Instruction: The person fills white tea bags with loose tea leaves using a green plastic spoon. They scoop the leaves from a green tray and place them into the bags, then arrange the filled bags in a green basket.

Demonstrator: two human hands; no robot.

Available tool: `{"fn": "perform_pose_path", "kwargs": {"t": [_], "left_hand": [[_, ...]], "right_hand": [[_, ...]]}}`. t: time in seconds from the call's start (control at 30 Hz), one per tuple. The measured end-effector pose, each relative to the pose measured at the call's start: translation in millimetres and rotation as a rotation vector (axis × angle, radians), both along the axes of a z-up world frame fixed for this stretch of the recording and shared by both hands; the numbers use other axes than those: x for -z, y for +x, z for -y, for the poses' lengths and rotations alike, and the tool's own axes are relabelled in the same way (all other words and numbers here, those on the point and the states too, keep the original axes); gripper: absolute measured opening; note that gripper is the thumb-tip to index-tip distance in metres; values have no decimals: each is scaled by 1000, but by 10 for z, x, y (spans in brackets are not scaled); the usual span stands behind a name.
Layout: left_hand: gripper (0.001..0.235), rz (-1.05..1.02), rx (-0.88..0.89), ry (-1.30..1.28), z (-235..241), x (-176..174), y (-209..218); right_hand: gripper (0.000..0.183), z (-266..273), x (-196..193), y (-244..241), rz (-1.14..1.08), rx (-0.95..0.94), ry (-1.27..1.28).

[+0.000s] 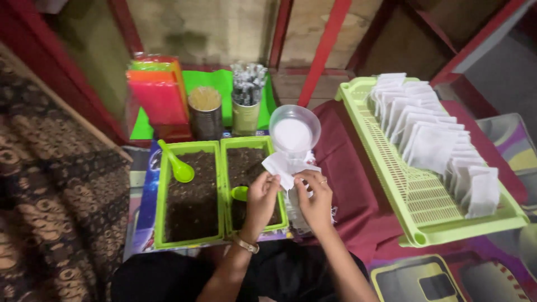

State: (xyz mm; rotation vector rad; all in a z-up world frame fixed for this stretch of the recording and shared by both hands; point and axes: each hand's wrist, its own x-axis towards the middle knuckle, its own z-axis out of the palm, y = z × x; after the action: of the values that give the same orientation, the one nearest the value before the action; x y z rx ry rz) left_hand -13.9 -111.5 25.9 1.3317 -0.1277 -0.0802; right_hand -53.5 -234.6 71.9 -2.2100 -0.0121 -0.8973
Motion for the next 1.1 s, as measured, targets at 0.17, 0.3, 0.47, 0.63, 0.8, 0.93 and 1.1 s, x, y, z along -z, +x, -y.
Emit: {"fn": "perform_pose_path", "kwargs": {"t": [0.17,0.3,0.47,0.63,0.8,0.93,1.1], "left_hand": [[16,45,-127,262,-552,67,198],[21,266,-284,457,-830,149,236],[28,363,-204,459,-994,327,209],[21,311,-123,440,-1020,181,105],[21,275,-34,447,-1066,151,105],[12,332,-17,490,-1089,56,88],[25,488,-85,562,-1073,136,119]], "right_hand": [[8,-394,229,149,25,-89,42],[19,-728,271,158,-11,-168,85],[15,-796,616,189,-61,-105,-114],[12,-858,660,184,-74,-55,-196],[19,-849,874,229,-89,-35,-181],[16,-771,1032,239,-73,-12,-142],[11,-773,1031,203,-25,51,-18]]}}
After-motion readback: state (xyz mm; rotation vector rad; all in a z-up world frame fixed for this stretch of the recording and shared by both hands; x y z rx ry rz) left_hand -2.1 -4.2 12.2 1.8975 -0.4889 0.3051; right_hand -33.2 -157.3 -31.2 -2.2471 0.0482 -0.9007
